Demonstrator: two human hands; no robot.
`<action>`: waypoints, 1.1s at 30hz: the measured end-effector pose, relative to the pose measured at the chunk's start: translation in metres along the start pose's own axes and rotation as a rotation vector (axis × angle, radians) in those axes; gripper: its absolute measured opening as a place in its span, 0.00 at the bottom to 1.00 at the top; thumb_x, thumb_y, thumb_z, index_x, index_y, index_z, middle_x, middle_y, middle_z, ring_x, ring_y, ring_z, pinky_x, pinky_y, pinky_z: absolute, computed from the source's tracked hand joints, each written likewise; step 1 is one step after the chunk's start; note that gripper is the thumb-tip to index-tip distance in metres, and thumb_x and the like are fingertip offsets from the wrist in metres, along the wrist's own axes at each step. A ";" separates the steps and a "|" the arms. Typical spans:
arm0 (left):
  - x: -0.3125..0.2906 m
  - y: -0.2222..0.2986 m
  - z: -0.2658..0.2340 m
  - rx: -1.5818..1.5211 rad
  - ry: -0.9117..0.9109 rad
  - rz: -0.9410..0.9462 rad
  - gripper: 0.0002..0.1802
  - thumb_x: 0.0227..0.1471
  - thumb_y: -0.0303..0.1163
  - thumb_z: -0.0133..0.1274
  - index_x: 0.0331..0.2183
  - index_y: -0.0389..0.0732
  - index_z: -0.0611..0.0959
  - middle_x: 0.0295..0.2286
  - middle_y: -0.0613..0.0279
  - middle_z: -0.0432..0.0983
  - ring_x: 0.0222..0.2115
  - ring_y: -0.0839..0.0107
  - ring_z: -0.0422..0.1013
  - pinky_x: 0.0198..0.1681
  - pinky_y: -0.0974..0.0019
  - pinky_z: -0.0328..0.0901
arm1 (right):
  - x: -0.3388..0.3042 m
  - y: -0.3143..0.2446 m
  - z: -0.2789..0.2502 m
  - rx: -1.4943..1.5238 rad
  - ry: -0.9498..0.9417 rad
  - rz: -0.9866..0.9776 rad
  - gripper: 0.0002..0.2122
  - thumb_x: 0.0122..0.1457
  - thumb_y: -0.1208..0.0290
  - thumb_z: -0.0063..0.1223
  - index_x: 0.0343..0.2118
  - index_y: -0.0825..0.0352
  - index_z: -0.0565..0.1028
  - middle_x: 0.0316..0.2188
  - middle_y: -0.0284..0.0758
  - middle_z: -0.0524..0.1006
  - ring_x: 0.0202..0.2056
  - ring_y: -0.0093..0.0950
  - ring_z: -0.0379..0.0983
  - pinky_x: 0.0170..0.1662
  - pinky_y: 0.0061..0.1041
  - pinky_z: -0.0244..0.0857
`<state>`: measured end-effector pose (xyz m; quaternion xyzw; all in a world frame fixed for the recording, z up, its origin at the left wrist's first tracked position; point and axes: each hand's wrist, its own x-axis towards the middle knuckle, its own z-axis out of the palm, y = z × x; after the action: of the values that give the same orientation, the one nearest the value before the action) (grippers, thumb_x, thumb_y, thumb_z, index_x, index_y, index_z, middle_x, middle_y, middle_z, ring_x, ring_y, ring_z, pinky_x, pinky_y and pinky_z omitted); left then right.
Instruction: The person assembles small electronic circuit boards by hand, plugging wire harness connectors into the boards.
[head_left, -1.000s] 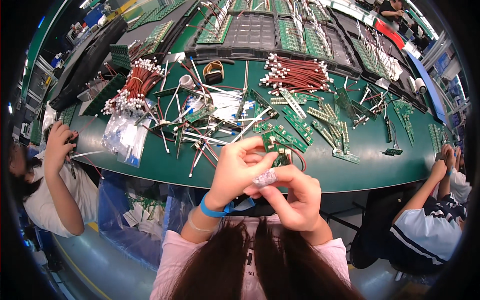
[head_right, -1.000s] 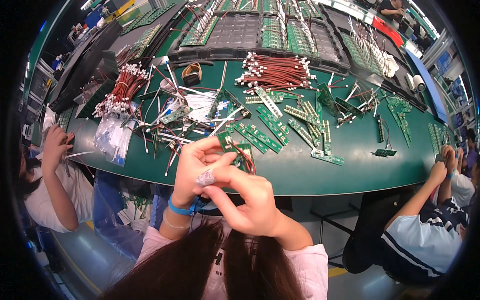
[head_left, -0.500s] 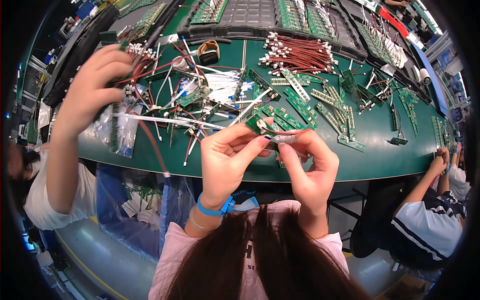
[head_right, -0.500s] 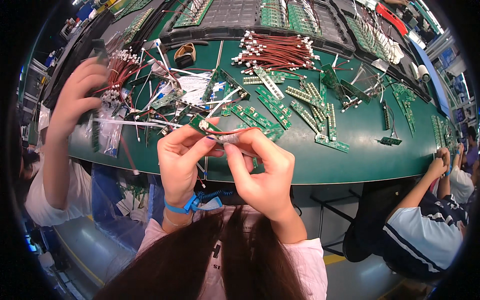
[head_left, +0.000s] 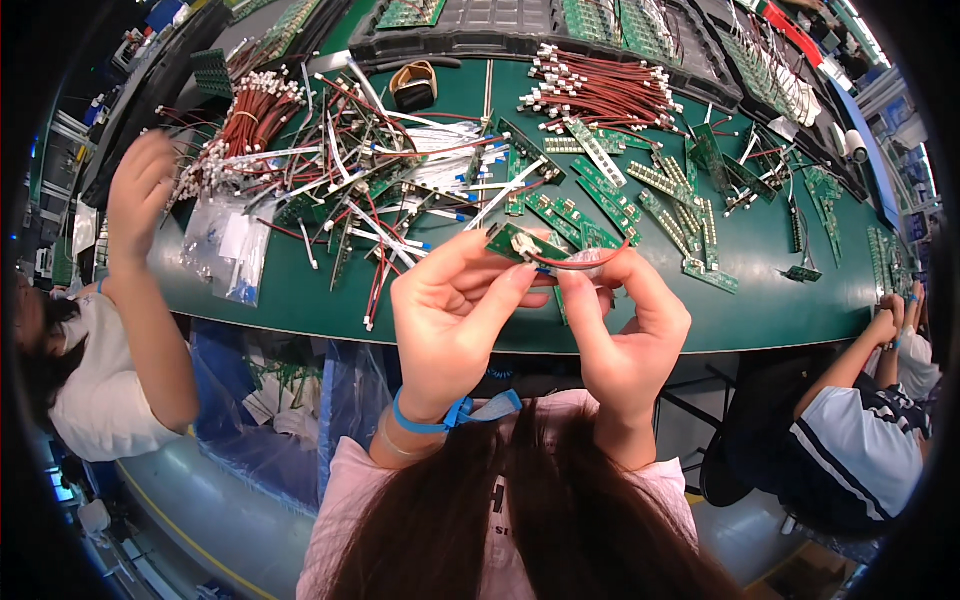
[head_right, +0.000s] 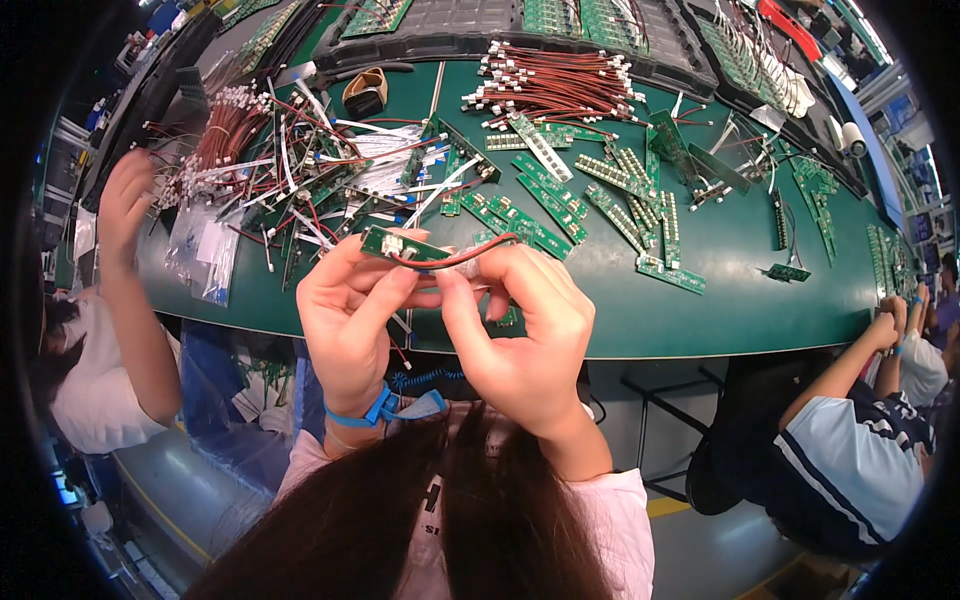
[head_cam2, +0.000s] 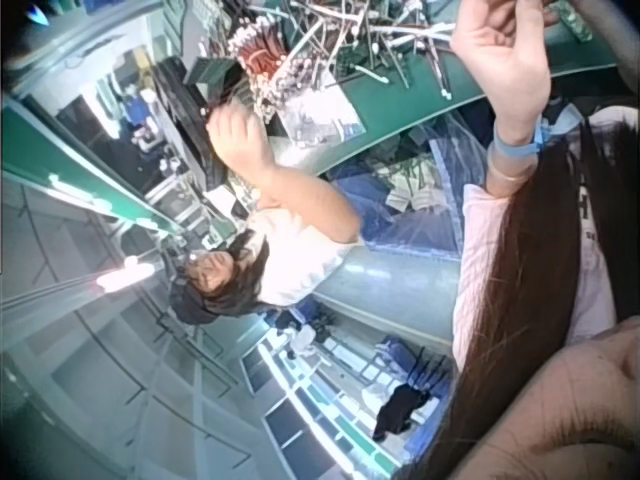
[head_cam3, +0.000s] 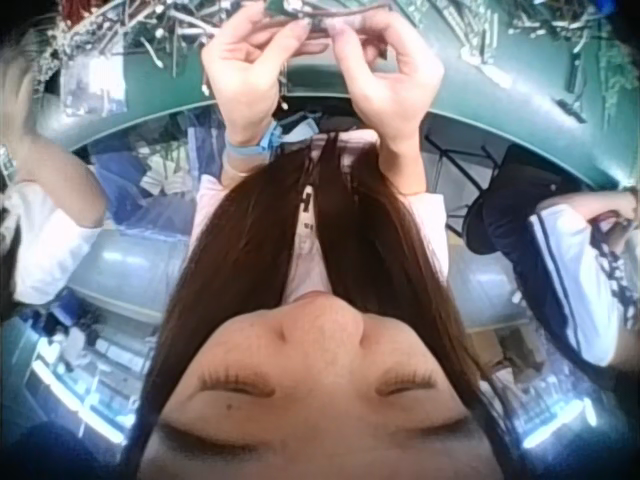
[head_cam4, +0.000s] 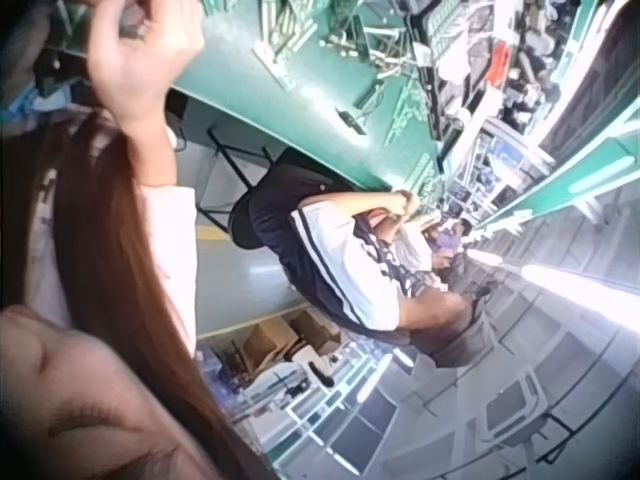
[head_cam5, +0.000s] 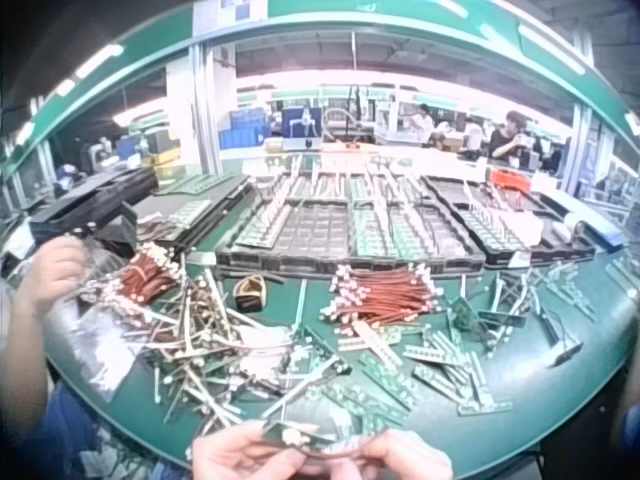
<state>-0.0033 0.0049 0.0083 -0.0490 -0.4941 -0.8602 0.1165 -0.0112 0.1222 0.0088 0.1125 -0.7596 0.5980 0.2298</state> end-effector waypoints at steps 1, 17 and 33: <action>0.000 0.001 0.000 0.028 -0.010 -0.001 0.11 0.44 0.14 0.45 0.34 0.27 0.72 0.30 0.51 0.73 0.29 0.71 0.71 0.31 0.71 0.70 | -0.001 0.001 0.001 0.001 -0.001 0.001 0.06 0.39 0.81 0.55 0.18 0.69 0.68 0.14 0.30 0.68 0.14 0.19 0.58 0.18 0.16 0.51; -0.002 -0.001 0.002 0.087 -0.030 -0.010 0.12 0.44 0.14 0.45 0.36 0.26 0.71 0.29 0.53 0.73 0.29 0.72 0.71 0.32 0.72 0.70 | -0.002 0.001 0.005 -0.076 0.065 -0.056 0.04 0.39 0.80 0.53 0.19 0.66 0.70 0.12 0.26 0.66 0.14 0.19 0.59 0.26 0.19 0.51; -0.002 0.002 0.006 0.233 -0.023 0.092 0.09 0.44 0.15 0.45 0.33 0.25 0.72 0.28 0.54 0.73 0.29 0.73 0.71 0.33 0.73 0.68 | 0.000 -0.002 0.010 -0.087 0.029 -0.042 0.06 0.37 0.79 0.53 0.22 0.66 0.71 0.16 0.28 0.69 0.15 0.22 0.59 0.22 0.20 0.52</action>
<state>-0.0008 0.0091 0.0123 -0.0677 -0.5892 -0.7901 0.1549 -0.0129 0.1119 0.0086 0.1096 -0.7791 0.5608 0.2578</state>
